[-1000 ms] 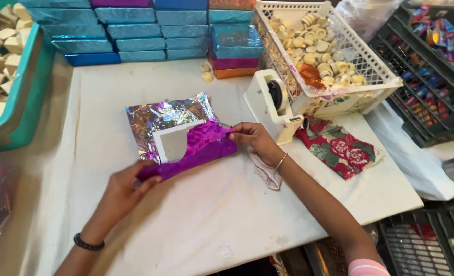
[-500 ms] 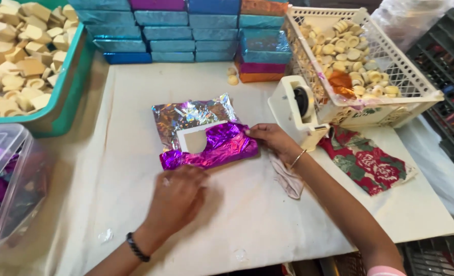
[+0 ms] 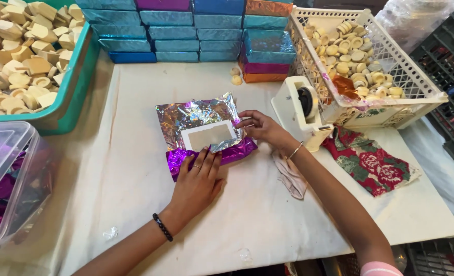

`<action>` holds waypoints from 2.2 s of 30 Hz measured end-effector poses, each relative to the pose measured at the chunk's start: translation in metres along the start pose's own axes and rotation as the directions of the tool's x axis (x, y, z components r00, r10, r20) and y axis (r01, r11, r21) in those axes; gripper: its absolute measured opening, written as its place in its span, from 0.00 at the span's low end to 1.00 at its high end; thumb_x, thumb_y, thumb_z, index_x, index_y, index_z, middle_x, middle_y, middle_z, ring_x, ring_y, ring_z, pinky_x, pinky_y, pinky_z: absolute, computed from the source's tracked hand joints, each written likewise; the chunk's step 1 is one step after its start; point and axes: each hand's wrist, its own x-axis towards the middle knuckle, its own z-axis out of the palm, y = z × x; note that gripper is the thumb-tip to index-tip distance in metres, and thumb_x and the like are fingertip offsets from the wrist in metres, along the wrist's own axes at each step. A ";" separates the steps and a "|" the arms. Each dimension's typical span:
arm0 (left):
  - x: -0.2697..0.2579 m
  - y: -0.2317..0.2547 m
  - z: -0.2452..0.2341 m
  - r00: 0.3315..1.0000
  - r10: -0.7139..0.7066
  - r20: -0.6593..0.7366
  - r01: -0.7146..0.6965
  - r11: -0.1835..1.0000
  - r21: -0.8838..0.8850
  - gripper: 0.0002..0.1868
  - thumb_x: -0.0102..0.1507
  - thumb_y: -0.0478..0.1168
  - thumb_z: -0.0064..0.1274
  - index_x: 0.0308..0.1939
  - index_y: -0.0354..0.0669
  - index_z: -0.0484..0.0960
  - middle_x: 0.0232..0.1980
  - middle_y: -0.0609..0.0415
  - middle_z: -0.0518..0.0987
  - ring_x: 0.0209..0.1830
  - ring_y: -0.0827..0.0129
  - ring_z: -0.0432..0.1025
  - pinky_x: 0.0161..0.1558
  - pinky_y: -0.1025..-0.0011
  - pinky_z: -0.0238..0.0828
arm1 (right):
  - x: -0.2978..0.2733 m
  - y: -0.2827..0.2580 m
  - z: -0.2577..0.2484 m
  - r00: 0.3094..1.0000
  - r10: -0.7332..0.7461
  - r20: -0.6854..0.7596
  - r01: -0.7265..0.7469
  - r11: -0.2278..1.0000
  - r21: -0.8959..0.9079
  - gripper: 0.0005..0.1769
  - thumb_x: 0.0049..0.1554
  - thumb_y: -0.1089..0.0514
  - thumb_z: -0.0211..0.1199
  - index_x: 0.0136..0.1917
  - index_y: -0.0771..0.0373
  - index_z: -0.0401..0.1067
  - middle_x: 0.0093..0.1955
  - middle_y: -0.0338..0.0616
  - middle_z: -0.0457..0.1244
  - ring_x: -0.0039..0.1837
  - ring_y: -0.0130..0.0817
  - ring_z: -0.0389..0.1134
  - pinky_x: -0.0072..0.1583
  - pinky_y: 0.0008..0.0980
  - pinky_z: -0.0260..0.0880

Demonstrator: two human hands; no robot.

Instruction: The person wraps a small rectangular box in shiny purple foil, folding the edges and securing them with tape from a dispenser. They then retrieve another box from a cardboard container and place it on the table.

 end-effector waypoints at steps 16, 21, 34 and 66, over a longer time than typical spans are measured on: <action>-0.001 0.000 -0.001 0.992 -0.031 -0.122 0.029 0.999 -0.019 0.34 0.63 0.53 0.52 0.69 0.39 0.68 0.70 0.49 0.68 0.71 0.62 0.60 0.61 0.45 0.50 | 0.012 0.036 0.018 0.957 -0.035 -0.287 0.144 0.919 0.367 0.20 0.59 0.64 0.68 0.64 0.69 0.73 0.47 0.42 0.69 0.50 0.26 0.68 0.53 0.26 0.69; -0.002 0.000 0.001 0.989 -0.051 -0.139 0.048 0.999 -0.019 0.36 0.63 0.56 0.52 0.70 0.42 0.68 0.71 0.50 0.68 0.72 0.63 0.60 0.62 0.44 0.48 | 0.003 0.030 0.013 0.889 -0.138 -0.437 0.243 0.951 0.193 0.20 0.60 0.58 0.68 0.64 0.67 0.75 0.50 0.37 0.70 0.54 0.24 0.69 0.59 0.27 0.68; -0.002 0.003 0.001 0.986 -0.072 -0.150 0.076 0.997 0.025 0.36 0.64 0.55 0.51 0.73 0.44 0.66 0.71 0.52 0.68 0.72 0.64 0.59 0.63 0.46 0.46 | 0.059 -0.015 0.034 0.879 -0.429 0.207 0.468 0.702 -0.537 0.37 0.46 0.44 0.79 0.66 0.58 0.75 0.61 0.49 0.69 0.60 0.41 0.72 0.62 0.35 0.69; -0.001 -0.002 0.006 0.993 -0.022 -0.112 0.020 1.000 -0.022 0.34 0.65 0.51 0.48 0.72 0.39 0.66 0.75 0.46 0.66 0.78 0.59 0.56 0.71 0.44 0.37 | 0.119 -0.024 0.033 0.825 -0.541 0.161 0.503 0.575 -0.645 0.17 0.55 0.56 0.70 0.59 0.56 0.80 0.58 0.44 0.72 0.58 0.39 0.73 0.63 0.36 0.72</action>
